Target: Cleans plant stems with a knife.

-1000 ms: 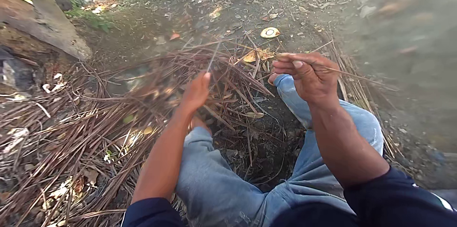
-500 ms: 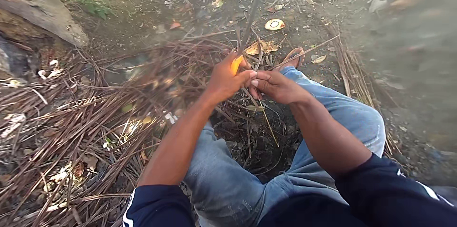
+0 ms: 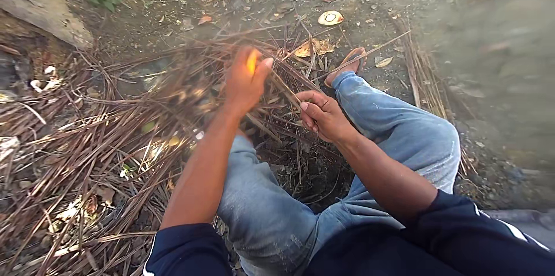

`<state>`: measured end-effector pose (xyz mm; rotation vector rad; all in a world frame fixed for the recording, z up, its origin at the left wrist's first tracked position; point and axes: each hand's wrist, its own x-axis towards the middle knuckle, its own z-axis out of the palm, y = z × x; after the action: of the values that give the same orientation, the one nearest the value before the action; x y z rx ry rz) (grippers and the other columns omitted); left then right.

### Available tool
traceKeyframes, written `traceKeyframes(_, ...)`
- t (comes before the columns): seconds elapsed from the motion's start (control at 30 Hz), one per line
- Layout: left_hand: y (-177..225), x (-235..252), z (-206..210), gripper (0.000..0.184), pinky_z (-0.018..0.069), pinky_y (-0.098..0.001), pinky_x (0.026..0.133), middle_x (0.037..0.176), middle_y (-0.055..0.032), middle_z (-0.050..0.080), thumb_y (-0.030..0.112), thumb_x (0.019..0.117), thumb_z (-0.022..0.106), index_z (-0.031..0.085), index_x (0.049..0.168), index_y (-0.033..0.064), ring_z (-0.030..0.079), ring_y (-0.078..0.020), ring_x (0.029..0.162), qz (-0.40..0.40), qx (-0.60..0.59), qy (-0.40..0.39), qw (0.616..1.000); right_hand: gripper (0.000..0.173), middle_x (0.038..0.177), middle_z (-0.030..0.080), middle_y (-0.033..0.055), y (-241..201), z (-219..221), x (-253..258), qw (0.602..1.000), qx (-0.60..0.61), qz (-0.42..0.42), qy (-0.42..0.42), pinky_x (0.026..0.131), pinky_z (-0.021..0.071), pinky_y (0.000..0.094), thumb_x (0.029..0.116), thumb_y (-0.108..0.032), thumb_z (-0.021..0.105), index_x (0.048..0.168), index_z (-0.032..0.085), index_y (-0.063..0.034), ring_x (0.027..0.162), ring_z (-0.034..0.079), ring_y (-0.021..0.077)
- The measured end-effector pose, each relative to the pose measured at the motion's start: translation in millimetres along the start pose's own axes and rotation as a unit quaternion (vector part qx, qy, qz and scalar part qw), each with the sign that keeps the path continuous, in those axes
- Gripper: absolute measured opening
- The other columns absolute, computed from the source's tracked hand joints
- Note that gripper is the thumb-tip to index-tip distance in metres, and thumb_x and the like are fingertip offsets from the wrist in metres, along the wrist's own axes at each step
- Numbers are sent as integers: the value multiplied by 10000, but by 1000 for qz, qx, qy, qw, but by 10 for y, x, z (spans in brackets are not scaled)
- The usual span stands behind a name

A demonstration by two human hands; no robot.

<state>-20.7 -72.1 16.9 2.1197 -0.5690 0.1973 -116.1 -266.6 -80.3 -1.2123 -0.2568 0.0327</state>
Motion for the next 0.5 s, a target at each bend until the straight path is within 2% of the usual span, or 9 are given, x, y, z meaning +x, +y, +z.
traceKeyframes(0.07, -6, -54, 20, 463, 535, -395, 602, 808, -70, 629, 401, 1019, 586, 551, 1297, 32, 595, -174, 632, 50, 92, -81, 991, 420, 564, 477, -34, -59, 21, 27, 1000, -6, -17, 26, 468, 437, 191, 1038, -119, 458, 1444, 552, -67, 455, 458, 35)
traceKeyframes(0.13, 47, -141, 79, 563, 554, -520, 621, 871, -110, 681, 501, 1021, 522, 557, 1350, 45, 661, -274, 691, 97, 181, -143, 968, 409, 561, 461, -27, -101, 28, 35, 998, 29, -27, 53, 455, 417, 202, 1045, -120, 445, 1429, 570, -58, 446, 436, 49)
traceKeyframes(0.17, 59, -194, 125, 571, 558, -537, 616, 918, -124, 705, 512, 1040, 475, 571, 1350, 42, 688, -297, 718, 136, 220, -151, 954, 315, 551, 459, -29, -116, 32, 36, 995, 61, -35, 65, 442, 403, 201, 1040, -125, 455, 1290, 635, -62, 434, 425, 49)
traceKeyframes(0.2, 50, -233, 169, 565, 561, -529, 595, 956, -128, 720, 502, 1058, 434, 589, 1349, 43, 700, -301, 722, 173, 245, -149, 942, 189, 538, 454, -34, -143, 33, 38, 993, 88, -37, 64, 428, 387, 197, 1039, -142, 455, 1063, 637, -99, 420, 412, 46)
traceKeyframes(0.23, 27, -253, 199, 548, 555, -514, 566, 957, -131, 723, 473, 1072, 412, 603, 1348, 40, 699, -301, 703, 203, 254, -135, 936, 187, 528, 450, -39, -173, 26, 34, 991, 117, -36, 56, 421, 381, 196, 1042, -151, 452, 979, 624, -116, 411, 407, 44)
traceKeyframes(0.27, -3, -252, 207, 537, 549, -505, 553, 957, -138, 725, 448, 1084, 390, 605, 1355, 37, 696, -302, 692, 216, 256, -117, 935, 202, 528, 449, -42, -200, 14, 21, 988, 146, -35, 44, 417, 386, 194, 1047, -154, 447, 1057, 643, -105, 409, 412, 43)
traceKeyframes(0.33, -31, -236, 178, 532, 554, -523, 583, 944, -159, 719, 420, 1099, 363, 589, 1382, 30, 696, -321, 711, 201, 256, -105, 940, 376, 544, 445, -51, -232, -18, -1, 981, 190, -23, 25, 418, 394, 187, 1051, -140, 423, 1378, 597, -78, 415, 420, 39)
traceKeyframes(0.37, -29, -252, 179, 534, 556, -526, 591, 938, -160, 720, 417, 1098, 360, 585, 1387, 29, 698, -322, 717, 193, 261, -102, 940, 404, 550, 436, -52, -227, -23, -8, 979, 201, -16, 22, 413, 387, 185, 1052, -134, 414, 1421, 568, -80, 415, 411, 37)
traceKeyframes(0.5, 27, -262, 151, 549, 531, -500, 514, 905, -158, 718, 437, 1087, 385, 592, 1392, 29, 681, -324, 642, 214, 295, -66, 929, 330, 540, 459, -51, -204, 16, -37, 979, 204, -27, 15, 425, 395, 184, 1048, -131, 441, 1320, 620, -81, 416, 422, 32)
